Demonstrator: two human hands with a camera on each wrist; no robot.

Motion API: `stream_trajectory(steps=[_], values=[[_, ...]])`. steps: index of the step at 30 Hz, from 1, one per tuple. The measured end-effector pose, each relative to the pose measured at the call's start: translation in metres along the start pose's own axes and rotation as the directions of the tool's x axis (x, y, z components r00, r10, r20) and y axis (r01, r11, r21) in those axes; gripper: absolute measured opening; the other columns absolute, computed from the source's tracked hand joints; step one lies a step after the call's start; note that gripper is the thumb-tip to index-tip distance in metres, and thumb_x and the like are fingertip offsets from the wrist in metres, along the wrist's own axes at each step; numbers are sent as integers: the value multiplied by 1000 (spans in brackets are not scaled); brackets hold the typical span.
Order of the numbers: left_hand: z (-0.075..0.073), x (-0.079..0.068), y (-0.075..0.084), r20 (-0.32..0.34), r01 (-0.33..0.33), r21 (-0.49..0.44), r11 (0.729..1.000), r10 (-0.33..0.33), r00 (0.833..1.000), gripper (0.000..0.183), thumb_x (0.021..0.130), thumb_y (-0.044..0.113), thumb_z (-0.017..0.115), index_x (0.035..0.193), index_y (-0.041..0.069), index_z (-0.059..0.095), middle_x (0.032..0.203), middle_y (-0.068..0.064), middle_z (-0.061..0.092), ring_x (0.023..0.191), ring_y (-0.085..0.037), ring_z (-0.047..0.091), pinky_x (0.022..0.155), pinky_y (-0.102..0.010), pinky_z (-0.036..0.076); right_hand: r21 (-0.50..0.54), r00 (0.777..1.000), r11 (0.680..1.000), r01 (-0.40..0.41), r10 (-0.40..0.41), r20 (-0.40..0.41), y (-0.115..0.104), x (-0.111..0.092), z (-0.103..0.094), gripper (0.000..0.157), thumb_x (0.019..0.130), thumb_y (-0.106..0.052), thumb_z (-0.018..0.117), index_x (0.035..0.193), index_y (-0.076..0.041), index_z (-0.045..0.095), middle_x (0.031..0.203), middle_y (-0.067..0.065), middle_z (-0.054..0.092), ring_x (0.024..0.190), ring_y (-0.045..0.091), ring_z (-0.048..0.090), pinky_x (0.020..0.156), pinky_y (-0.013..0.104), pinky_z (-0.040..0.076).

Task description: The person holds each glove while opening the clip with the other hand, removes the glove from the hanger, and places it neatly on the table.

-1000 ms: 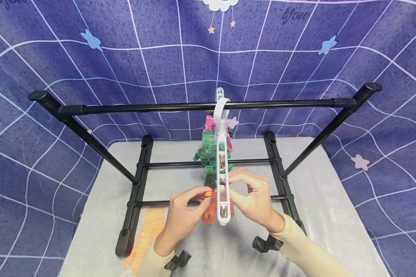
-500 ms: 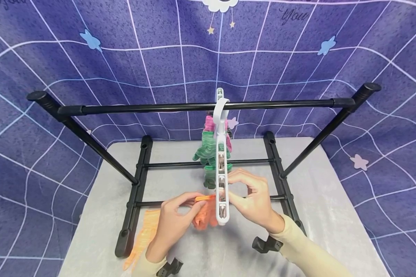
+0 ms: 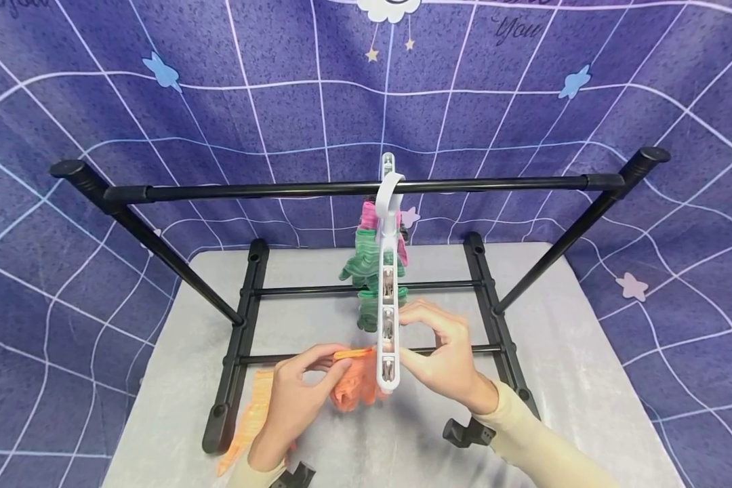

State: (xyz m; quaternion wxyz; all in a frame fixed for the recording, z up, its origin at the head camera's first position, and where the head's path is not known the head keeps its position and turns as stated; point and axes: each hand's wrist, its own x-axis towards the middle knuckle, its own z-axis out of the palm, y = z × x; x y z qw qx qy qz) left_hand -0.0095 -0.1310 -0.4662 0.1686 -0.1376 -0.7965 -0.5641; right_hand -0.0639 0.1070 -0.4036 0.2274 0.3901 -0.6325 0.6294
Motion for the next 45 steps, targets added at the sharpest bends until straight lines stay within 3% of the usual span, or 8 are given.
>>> stream_trajectory(steps=[8, 19, 32, 45], values=[[-3, -4, -4, -7, 23, 24, 999, -23, 1000, 19, 93, 13, 86, 109, 20, 82, 96, 7, 81, 80, -11, 76, 77, -22, 60, -11, 999, 1000, -1, 1, 35, 1, -2, -1, 35, 73, 15, 83, 105, 6, 73, 98, 17, 76, 94, 27, 71, 94, 30, 59], [-5, -8, -6, -26, 52, 38, 998, -51, 998, 20, 92, 12, 87, 109, 22, 82, 97, 10, 80, 81, -10, 75, 76, -22, 60, -27, 998, 999, -34, 35, 50, 1, -5, -4, 39, 75, 12, 86, 111, 3, 74, 102, 14, 76, 93, 21, 69, 84, 32, 60], [-4, -11, -5, -48, 71, 28, 997, -69, 996, 23, 91, 11, 87, 109, 23, 82, 97, 9, 80, 79, -11, 75, 75, -21, 60, -66, 998, 997, -37, 40, 41, -1, -6, -5, 44, 75, 11, 86, 116, 1, 75, 103, 14, 77, 97, 23, 71, 95, 31, 59], [-9, -18, -9, -76, 80, 36, 996, -77, 994, 24, 90, 8, 88, 109, 22, 82, 96, 9, 80, 79, -10, 75, 74, -21, 60, -99, 998, 994, -43, 47, 39, -1, -10, -5, 50, 74, 11, 87, 122, 0, 76, 110, 14, 78, 101, 22, 73, 95, 31, 59]])
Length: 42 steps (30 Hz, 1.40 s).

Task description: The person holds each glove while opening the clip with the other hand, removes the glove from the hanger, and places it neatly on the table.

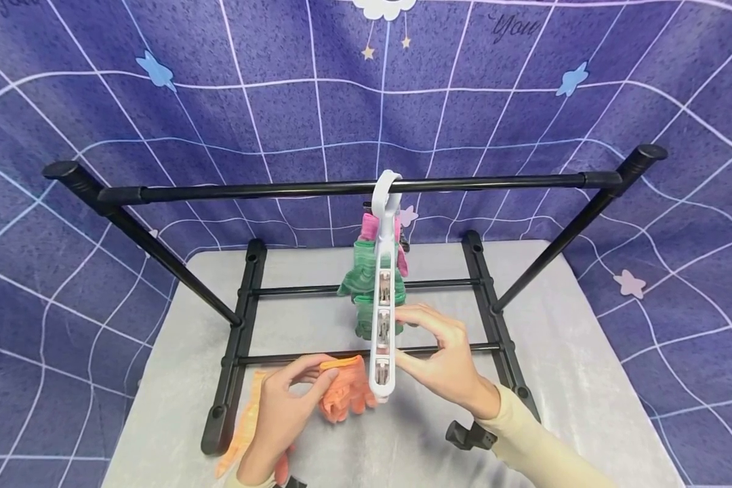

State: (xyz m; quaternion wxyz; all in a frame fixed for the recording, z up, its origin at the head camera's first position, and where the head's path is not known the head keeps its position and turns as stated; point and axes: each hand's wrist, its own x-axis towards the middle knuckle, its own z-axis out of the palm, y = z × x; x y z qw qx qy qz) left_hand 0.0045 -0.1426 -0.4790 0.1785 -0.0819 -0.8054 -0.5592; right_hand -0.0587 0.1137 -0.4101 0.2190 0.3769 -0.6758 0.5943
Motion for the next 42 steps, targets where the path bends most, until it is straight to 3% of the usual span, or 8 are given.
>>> stream_trajectory(steps=[14, 20, 25, 30, 36, 42], values=[[-8, -6, -2, -10, 96, -27, 995, -96, 995, 23, 91, 10, 88, 108, 25, 82, 97, 10, 80, 81, -12, 75, 76, -22, 61, -83, 999, 996, 25, -22, 34, 1, 4, -7, 41, 84, 1, 85, 124, -1, 75, 111, 12, 78, 99, 23, 70, 93, 30, 57], [-14, -10, -4, -5, 143, -25, 989, -144, 990, 22, 90, 8, 88, 108, 18, 83, 97, 8, 80, 81, -13, 76, 77, -25, 62, -111, 995, 994, 24, -14, 96, -1, 6, -18, 49, 83, -4, 87, 130, -3, 72, 118, 10, 76, 102, 21, 68, 94, 27, 55], [-17, -13, -6, -17, 186, -39, 982, -187, 982, 21, 89, 7, 89, 108, 14, 83, 94, 5, 80, 81, -14, 76, 76, -25, 62, -123, 992, 992, 43, -28, 122, -1, 5, -24, 47, 84, 2, 84, 130, -3, 72, 119, 11, 75, 104, 22, 68, 97, 28, 55], [-18, -16, -7, -12, 203, -56, 978, -204, 979, 19, 89, 8, 88, 108, 10, 83, 95, 3, 80, 80, -15, 76, 74, -27, 63, -139, 997, 990, 30, -20, 75, 0, 7, -28, 40, 84, 4, 82, 122, -2, 75, 115, 11, 77, 107, 23, 72, 99, 28, 56], [-20, -19, -7, -7, 220, -47, 974, -220, 975, 19, 90, 11, 88, 109, 9, 83, 96, 5, 80, 80, -15, 77, 72, -30, 64, -164, 999, 986, -21, 15, -38, 3, 14, -27, 45, 80, 4, 86, 123, -1, 74, 109, 12, 77, 98, 24, 70, 91, 30, 54], [-21, -21, -9, -8, 250, -41, 967, -251, 968, 17, 90, 13, 89, 106, 15, 83, 93, 6, 80, 80, -15, 77, 72, -30, 64, -207, 997, 976, -69, 58, -57, 9, 20, -23, 54, 81, -1, 87, 132, -1, 72, 123, 12, 74, 105, 25, 69, 97, 30, 54]])
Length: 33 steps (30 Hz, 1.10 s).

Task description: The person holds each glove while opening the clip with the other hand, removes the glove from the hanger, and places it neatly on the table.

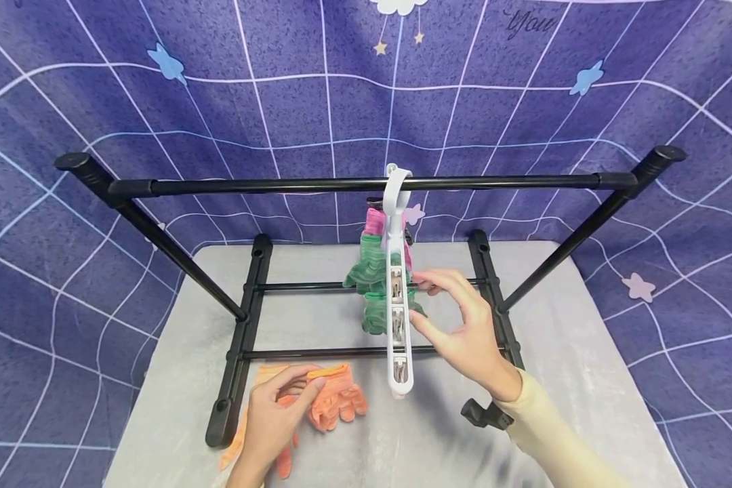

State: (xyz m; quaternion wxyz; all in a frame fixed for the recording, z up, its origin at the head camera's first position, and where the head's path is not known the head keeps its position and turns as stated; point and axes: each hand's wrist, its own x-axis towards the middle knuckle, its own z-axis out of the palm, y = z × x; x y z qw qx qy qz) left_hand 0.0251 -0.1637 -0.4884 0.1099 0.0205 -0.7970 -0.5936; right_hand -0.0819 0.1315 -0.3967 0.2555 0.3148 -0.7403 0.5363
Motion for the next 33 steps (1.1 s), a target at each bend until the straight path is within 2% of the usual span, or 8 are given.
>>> stream_trajectory(steps=[4, 10, 17, 25, 33], values=[[-1, -2, -1, -9, 40, -7, 999, -40, 999, 18, 89, 14, 90, 105, 20, 83, 92, 4, 79, 80, -15, 76, 72, -28, 64, 3, 998, 1000, -25, 25, 50, 4, 4, 3, 59, 81, 3, 86, 136, -1, 69, 129, 13, 71, 110, 27, 69, 101, 31, 54], [-4, -4, -1, 10, 138, -7, 990, -138, 990, 19, 90, 21, 90, 108, 17, 83, 92, 2, 79, 81, -16, 76, 74, -30, 63, 12, 996, 999, -40, 38, 85, 6, 9, 7, 59, 81, 5, 85, 138, 0, 68, 129, 14, 71, 109, 28, 68, 102, 34, 54], [-6, -6, -4, 41, 212, -32, 977, -211, 977, 22, 90, 26, 90, 109, 17, 83, 93, -2, 78, 82, -18, 76, 75, -30, 63, 44, 995, 998, -48, 44, 94, 7, 11, 9, 58, 80, 7, 85, 135, 1, 69, 126, 14, 72, 106, 22, 69, 101, 36, 56], [-10, -8, -8, 66, 244, -82, 966, -239, 969, 22, 90, 23, 90, 109, 12, 82, 92, -6, 78, 80, -21, 77, 73, -31, 64, 81, 995, 995, -52, 44, 91, 9, 12, 9, 51, 80, 10, 84, 129, 0, 72, 114, 11, 76, 103, 20, 69, 100, 31, 55], [-14, -10, -12, 101, 297, -100, 950, -287, 952, 25, 91, 22, 89, 111, 9, 81, 94, -7, 79, 84, -20, 76, 74, -28, 63, 96, 995, 995, -36, 27, 95, 7, 15, 10, 51, 81, 8, 84, 129, -1, 72, 114, 11, 76, 103, 20, 70, 99, 32, 56]])
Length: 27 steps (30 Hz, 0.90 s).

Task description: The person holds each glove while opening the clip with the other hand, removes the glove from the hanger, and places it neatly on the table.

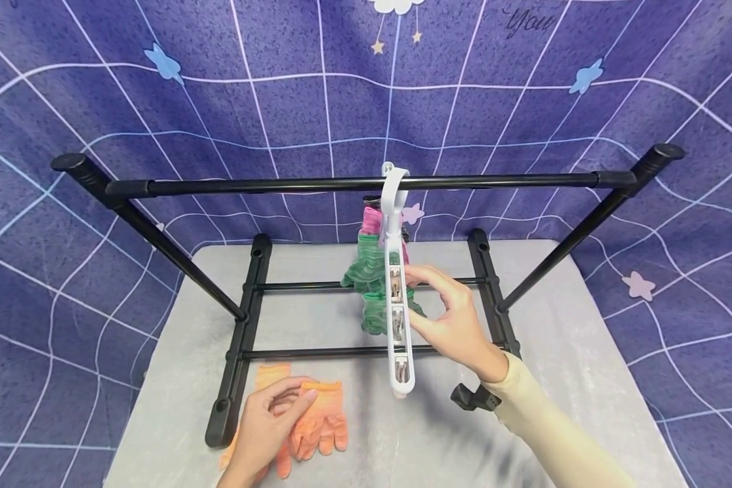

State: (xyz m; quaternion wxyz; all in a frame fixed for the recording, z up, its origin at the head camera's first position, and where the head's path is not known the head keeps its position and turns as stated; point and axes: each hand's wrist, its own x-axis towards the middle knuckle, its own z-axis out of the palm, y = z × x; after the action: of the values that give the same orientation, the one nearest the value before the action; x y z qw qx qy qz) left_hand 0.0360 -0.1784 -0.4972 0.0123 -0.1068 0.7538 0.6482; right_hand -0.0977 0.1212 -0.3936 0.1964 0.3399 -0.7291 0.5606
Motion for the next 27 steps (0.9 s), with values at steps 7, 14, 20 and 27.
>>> stream_trajectory(steps=[7, 14, 20, 27], values=[[-3, -1, -3, 34, -39, 20, 999, 38, 999, 22, 93, 21, 86, 112, 10, 81, 93, -6, 78, 82, -19, 76, 72, -28, 63, -1, 1000, 1000, 3, -3, -1, 1, 1, 0, 50, 81, 9, 84, 128, 0, 72, 112, 11, 76, 102, 19, 70, 98, 30, 56], [-7, 4, -11, 14, -22, 62, 998, 21, 1000, 21, 94, 21, 86, 110, 8, 81, 92, -5, 78, 83, -18, 76, 74, -27, 63, -15, 1000, 1000, 7, -7, -3, 0, 1, 1, 47, 82, 8, 83, 127, -1, 73, 112, 11, 76, 101, 20, 70, 98, 30, 55], [-8, 9, -22, -35, 38, 125, 991, -34, 999, 29, 94, 26, 86, 114, 5, 80, 93, -5, 78, 84, -14, 76, 75, -25, 62, -16, 1000, 1000, 8, -8, 8, 0, -1, 2, 47, 82, 9, 83, 127, -1, 73, 110, 10, 76, 100, 20, 70, 97, 30, 55], [-9, 16, -35, -38, 12, 159, 987, -6, 999, 28, 95, 27, 85, 115, 7, 81, 93, -4, 77, 84, -13, 74, 76, -23, 61, -12, 1000, 1000, 9, -8, 12, 0, -1, 2, 46, 82, 8, 84, 126, -2, 73, 110, 8, 76, 100, 20, 69, 96, 30, 55]])
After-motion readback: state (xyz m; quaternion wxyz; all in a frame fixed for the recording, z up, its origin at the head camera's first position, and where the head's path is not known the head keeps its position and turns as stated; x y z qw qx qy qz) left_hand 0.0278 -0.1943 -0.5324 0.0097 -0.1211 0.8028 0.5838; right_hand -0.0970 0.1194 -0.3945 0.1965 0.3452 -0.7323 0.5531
